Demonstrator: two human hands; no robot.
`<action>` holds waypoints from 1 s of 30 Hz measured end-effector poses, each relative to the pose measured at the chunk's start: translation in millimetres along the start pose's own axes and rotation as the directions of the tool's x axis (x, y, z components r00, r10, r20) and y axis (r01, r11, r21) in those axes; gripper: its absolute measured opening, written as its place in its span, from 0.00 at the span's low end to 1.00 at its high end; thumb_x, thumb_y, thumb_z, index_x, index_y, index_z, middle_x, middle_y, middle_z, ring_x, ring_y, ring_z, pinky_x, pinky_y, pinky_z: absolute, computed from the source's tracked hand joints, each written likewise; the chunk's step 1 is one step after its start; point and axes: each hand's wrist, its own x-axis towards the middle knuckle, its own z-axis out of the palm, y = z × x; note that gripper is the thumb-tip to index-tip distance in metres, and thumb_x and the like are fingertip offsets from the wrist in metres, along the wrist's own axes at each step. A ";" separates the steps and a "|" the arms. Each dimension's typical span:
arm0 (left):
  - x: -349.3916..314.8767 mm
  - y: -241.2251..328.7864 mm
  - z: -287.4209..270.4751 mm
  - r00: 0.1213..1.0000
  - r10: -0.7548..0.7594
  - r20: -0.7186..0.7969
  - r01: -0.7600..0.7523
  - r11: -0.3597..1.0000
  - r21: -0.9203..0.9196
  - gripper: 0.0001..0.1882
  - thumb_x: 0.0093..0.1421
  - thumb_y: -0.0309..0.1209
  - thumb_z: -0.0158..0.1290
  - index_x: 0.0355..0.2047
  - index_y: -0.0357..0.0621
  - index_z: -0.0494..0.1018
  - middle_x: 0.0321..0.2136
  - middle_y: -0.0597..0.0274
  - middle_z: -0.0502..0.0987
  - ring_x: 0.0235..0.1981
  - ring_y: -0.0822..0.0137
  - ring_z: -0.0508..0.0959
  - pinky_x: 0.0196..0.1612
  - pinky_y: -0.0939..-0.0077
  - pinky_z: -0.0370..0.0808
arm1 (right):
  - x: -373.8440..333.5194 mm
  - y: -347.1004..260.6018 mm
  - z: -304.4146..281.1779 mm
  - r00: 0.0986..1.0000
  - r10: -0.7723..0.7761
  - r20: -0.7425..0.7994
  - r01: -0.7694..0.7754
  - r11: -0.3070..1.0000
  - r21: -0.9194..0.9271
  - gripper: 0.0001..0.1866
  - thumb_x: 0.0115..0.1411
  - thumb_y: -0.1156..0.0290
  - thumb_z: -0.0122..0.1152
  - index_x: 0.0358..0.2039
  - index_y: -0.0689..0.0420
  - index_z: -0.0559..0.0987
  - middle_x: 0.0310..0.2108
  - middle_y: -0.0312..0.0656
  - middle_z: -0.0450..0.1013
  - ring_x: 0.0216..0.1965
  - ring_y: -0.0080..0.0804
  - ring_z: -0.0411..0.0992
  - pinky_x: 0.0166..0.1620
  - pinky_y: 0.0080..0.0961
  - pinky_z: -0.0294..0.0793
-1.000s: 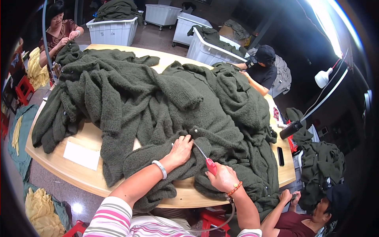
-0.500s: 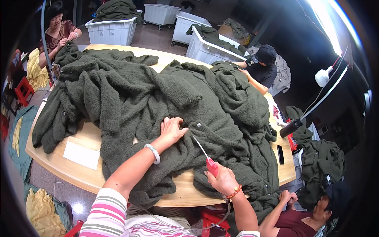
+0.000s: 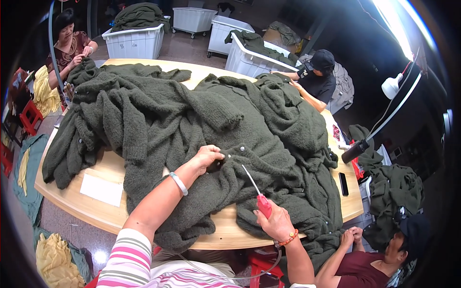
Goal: Trimming loose threads from green fleece garments using small clippers.
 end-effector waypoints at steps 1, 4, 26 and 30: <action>-1.8 1.6 -0.2 1.000 0.003 0.002 -0.003 1.000 0.002 0.07 0.51 0.24 0.62 0.29 0.42 0.74 0.24 0.65 0.74 0.26 0.71 0.72 0.30 0.75 0.71 | -1.3 -1.2 -0.7 1.000 -0.001 -0.004 0.001 1.000 0.001 0.15 0.58 0.66 0.61 0.43 0.59 0.74 0.23 0.48 0.77 0.27 0.44 0.79 0.37 0.37 0.75; -9.1 6.4 -0.4 0.996 -0.072 0.047 0.086 0.849 -0.522 0.10 0.53 0.20 0.55 0.36 0.40 0.74 0.29 0.63 0.75 0.34 0.67 0.75 0.42 0.72 0.75 | -6.3 -3.4 -2.7 1.000 -0.014 -0.007 0.014 1.000 -0.002 0.15 0.58 0.67 0.61 0.43 0.59 0.74 0.23 0.48 0.77 0.27 0.43 0.79 0.36 0.35 0.76; -47.6 -12.5 36.4 0.955 0.237 0.179 -0.223 0.970 -0.099 0.05 0.59 0.25 0.59 0.35 0.37 0.78 0.30 0.68 0.80 0.29 0.80 0.75 0.35 0.85 0.73 | -38.3 -2.8 -10.9 0.999 -0.018 -0.035 0.018 1.000 -0.011 0.15 0.58 0.64 0.62 0.43 0.57 0.75 0.23 0.48 0.76 0.28 0.51 0.77 0.36 0.40 0.76; -52.7 -20.4 39.6 0.951 0.287 0.111 -0.293 0.955 0.039 0.03 0.58 0.24 0.59 0.33 0.38 0.79 0.29 0.70 0.79 0.28 0.82 0.74 0.33 0.87 0.71 | -37.3 -4.8 -3.3 0.999 -0.025 -0.022 0.022 0.994 -0.111 0.16 0.58 0.60 0.61 0.43 0.56 0.74 0.25 0.53 0.76 0.30 0.58 0.74 0.36 0.47 0.74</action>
